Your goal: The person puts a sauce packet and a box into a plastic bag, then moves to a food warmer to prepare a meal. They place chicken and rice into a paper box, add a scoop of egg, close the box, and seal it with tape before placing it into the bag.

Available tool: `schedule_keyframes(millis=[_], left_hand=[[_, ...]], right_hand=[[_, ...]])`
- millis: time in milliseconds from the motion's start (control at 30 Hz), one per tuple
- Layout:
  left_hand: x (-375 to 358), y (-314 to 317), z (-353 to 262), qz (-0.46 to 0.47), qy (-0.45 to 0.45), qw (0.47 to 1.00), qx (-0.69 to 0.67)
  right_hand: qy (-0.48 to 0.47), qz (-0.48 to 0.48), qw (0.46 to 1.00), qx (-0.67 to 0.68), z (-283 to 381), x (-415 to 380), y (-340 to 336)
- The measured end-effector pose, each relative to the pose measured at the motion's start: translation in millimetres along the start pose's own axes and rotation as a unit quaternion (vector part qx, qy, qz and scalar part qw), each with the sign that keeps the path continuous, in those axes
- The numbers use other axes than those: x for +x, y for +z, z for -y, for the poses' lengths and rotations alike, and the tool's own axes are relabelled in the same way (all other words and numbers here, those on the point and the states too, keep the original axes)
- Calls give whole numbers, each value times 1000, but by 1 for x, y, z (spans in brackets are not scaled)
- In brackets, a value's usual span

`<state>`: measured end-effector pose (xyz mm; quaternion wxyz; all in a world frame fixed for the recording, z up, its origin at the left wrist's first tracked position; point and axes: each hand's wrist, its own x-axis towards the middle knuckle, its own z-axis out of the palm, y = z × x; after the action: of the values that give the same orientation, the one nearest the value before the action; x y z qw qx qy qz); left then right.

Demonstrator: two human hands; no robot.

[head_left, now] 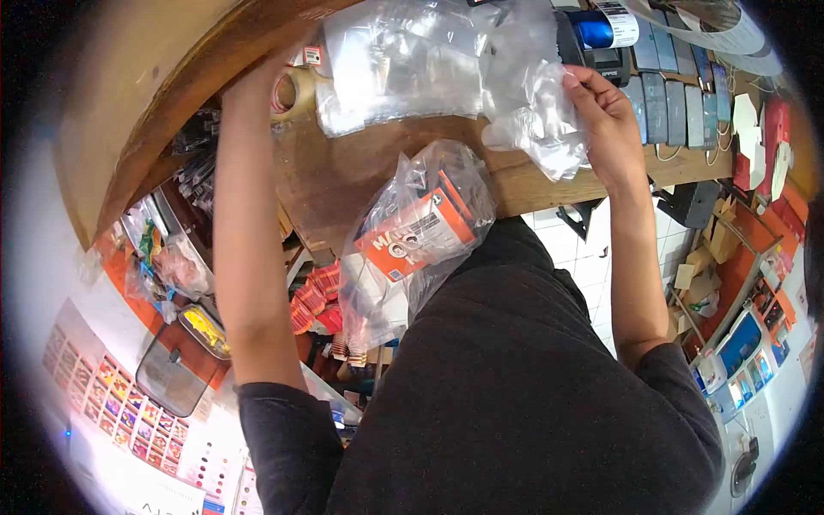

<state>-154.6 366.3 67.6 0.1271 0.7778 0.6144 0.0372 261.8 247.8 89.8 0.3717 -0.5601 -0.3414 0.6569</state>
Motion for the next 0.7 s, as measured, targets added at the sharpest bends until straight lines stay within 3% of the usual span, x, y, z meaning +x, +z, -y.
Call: schedule_keyframes(millis=[67, 133, 200, 267, 300, 367, 400, 433, 467, 500, 533, 567, 600, 667, 700], left_hand=[[-67, -26, -70, -29, 41, 998, -47], [-144, -64, -138, 1, 33, 993, -114], [-210, -100, -186, 85, -65, 977, -185], [-263, -109, -209, 95, -152, 963, -201], [-284, -100, -217, 86, -162, 963, -199], [-324, -73, -228, 37, -344, 926, -148], [-336, -63, -226, 24, -353, 923, -149], [-345, -52, -220, -15, -404, 878, -257], [-350, -43, -216, -54, -443, 818, -362], [-352, -33, -213, -68, -448, 813, -366], [-352, -24, -210, -169, -412, 787, -427], [-352, -20, -208, -268, -367, 751, -479], [-351, -20, -207, -284, -367, 745, -480], [-349, -25, -206, -279, -372, 684, -562], [-350, -25, -207, -292, -368, 680, -563]], right_hand=[[2, 4, 1000, 13, 9, -7, 5], [-7, 27, 999, 41, 9, -10, 3], [-3, 39, 997, 71, 16, -17, 8], [2, 64, 983, 172, 15, -23, 13], [2, 78, 982, 170, 16, -29, 23], [43, 151, 969, 190, 23, -51, 53], [9, 209, 969, 131, 20, -60, 70], [27, 242, 966, 88, 19, -80, 96], [-29, 361, 923, -128, 19, -86, 113], [-117, 479, 853, -171, 22, -93, 142], [-163, 533, 804, -206, 3, -100, 168], [-175, 536, 772, -292, -19, -107, 184], [-263, 489, 704, -443, -51, -99, 194], [-233, 443, 582, -641, -62, -79, 208], [-171, 444, 557, -681, -93, -51, 209]])
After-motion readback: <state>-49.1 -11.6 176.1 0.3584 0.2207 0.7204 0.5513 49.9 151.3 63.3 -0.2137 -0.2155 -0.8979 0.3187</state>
